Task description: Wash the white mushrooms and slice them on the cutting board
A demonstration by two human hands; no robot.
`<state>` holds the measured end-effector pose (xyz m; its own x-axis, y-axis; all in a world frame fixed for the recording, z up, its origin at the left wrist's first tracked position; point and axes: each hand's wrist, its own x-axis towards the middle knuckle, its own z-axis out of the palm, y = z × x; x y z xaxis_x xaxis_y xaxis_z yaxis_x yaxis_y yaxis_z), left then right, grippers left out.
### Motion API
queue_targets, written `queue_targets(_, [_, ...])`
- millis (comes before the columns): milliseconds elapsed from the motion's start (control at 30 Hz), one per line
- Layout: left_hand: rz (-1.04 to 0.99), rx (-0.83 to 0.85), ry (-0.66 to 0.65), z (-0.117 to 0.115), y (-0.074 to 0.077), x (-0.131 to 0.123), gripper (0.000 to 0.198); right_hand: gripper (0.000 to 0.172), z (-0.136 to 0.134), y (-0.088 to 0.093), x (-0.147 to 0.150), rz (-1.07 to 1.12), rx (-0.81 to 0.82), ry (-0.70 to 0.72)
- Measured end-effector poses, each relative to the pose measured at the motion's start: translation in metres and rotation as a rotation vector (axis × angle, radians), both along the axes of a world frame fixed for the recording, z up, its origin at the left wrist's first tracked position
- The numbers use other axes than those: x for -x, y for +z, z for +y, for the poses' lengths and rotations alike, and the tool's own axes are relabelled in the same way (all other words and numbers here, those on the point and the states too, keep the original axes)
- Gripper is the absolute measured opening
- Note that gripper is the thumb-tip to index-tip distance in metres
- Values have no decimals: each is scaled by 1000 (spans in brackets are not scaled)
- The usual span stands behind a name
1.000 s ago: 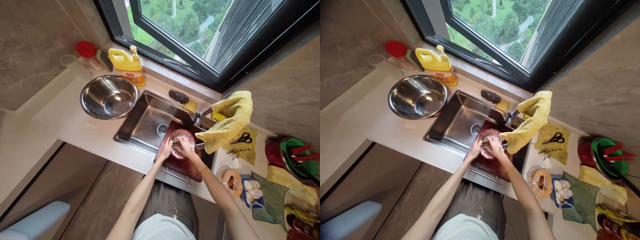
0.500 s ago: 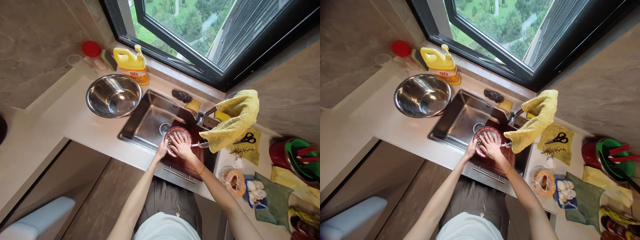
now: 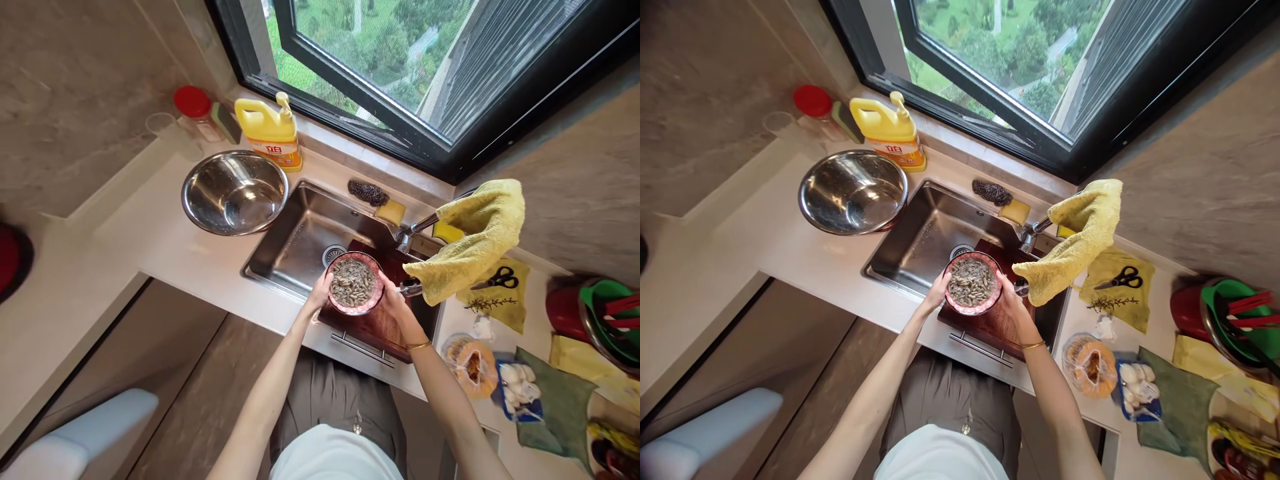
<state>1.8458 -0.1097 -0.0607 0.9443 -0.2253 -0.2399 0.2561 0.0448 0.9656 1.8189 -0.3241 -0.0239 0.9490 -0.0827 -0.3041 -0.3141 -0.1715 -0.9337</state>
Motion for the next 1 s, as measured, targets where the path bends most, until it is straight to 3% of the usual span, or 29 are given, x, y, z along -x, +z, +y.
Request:
queue_targets(133, [-11, -178, -83, -3, 12, -12, 51, 57, 4, -5, 6, 127, -267, -49])
queue_targets(233, [-215, -433, -5, -16, 35, -13, 53, 57, 5, -10, 13, 117, -266, -146])
queue_targets(367, [-507, -519, -261, -47, 56, 1, 67, 60, 4, -16, 23, 126, -209, -161])
queue_targets(500, [-516, -731, -304, -66, 51, 15, 87, 54, 11, -13, 28, 143, -266, -168])
queue_targets(700, [-620, -1101, -551, -66, 43, 6, 46, 32, 25, -12, 30, 228, -776, -365])
queue_targets(800, [-635, -1146, -576, -68, 45, 2, 33, 29, 20, -20, 31, 236, -843, -421])
queue_targets(1000, [-776, -1005, -432, -89, 44, 16, 62, 24, -9, -27, 36, 211, -826, -460])
